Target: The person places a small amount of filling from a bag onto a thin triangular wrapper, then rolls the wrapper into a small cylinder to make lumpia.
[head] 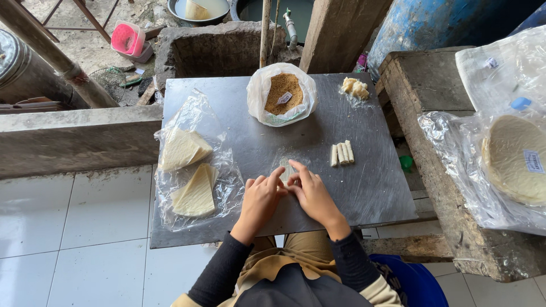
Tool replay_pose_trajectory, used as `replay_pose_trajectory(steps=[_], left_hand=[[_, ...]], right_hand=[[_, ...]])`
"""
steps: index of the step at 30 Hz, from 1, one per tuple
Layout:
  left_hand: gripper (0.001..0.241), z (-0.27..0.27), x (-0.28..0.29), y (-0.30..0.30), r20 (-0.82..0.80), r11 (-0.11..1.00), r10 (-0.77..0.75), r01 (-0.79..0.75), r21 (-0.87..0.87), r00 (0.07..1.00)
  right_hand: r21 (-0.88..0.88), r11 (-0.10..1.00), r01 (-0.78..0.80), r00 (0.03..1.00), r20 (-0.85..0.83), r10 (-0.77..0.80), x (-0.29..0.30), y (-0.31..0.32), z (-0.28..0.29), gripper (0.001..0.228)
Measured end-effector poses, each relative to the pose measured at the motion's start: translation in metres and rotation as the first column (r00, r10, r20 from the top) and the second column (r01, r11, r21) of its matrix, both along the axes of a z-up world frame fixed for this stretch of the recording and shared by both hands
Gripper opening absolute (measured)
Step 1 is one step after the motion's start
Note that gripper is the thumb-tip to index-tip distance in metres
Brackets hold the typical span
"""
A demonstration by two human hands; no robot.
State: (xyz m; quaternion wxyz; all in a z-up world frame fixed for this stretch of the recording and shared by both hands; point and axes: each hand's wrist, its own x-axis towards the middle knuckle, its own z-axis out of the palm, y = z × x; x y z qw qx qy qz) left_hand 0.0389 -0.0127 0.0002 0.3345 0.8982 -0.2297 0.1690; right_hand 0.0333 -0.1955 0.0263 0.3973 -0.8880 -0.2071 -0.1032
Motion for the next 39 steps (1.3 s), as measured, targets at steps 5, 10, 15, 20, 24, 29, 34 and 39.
replay_pose_trajectory(steps=[5, 10, 15, 20, 24, 29, 34, 39], left_hand=[[0.038, -0.003, -0.008, -0.009, 0.084, 0.995, 0.081, -0.085, 0.044, 0.993], [0.044, 0.012, 0.008, -0.013, -0.422, 0.965, 0.202, -0.254, -0.071, 0.884], [0.050, 0.019, 0.008, -0.013, -0.257, 0.953, 0.225, -0.267, -0.144, 0.940], [0.037, 0.002, -0.006, -0.020, 0.079, 0.969, 0.223, -0.229, 0.088, 0.972], [0.039, -0.001, -0.016, -0.017, 0.265, 0.953, 0.185, -0.238, 0.185, 0.946], [0.032, 0.000, -0.004, -0.020, 0.041, 0.968, 0.244, -0.246, 0.056, 0.969], [0.049, 0.012, 0.020, -0.014, -0.412, 0.936, 0.252, -0.329, -0.126, 0.875], [0.042, 0.000, 0.020, -0.019, -0.161, 0.945, 0.285, -0.306, -0.119, 0.945]], right_hand=[[-0.065, 0.990, 0.125, 0.984, 0.135, -0.116, -0.006, 0.008, -0.006, 0.053], [0.044, 0.953, 0.299, 0.887, -0.382, -0.261, 0.014, 0.009, 0.005, 0.051], [0.063, 0.965, 0.254, 0.883, -0.424, -0.204, 0.030, 0.007, -0.001, 0.058], [-0.046, 0.988, 0.144, 0.989, 0.034, -0.143, 0.011, 0.004, -0.017, 0.056], [-0.116, 0.985, 0.129, 0.980, 0.166, -0.109, 0.000, 0.001, -0.013, 0.060], [-0.134, 0.958, 0.252, 0.964, 0.124, -0.236, 0.009, 0.010, -0.021, 0.049], [-0.059, 0.937, 0.345, 0.902, -0.254, -0.348, 0.031, 0.008, -0.020, 0.055], [-0.033, 0.954, 0.297, 0.937, -0.181, -0.298, 0.036, 0.011, -0.026, 0.056]])
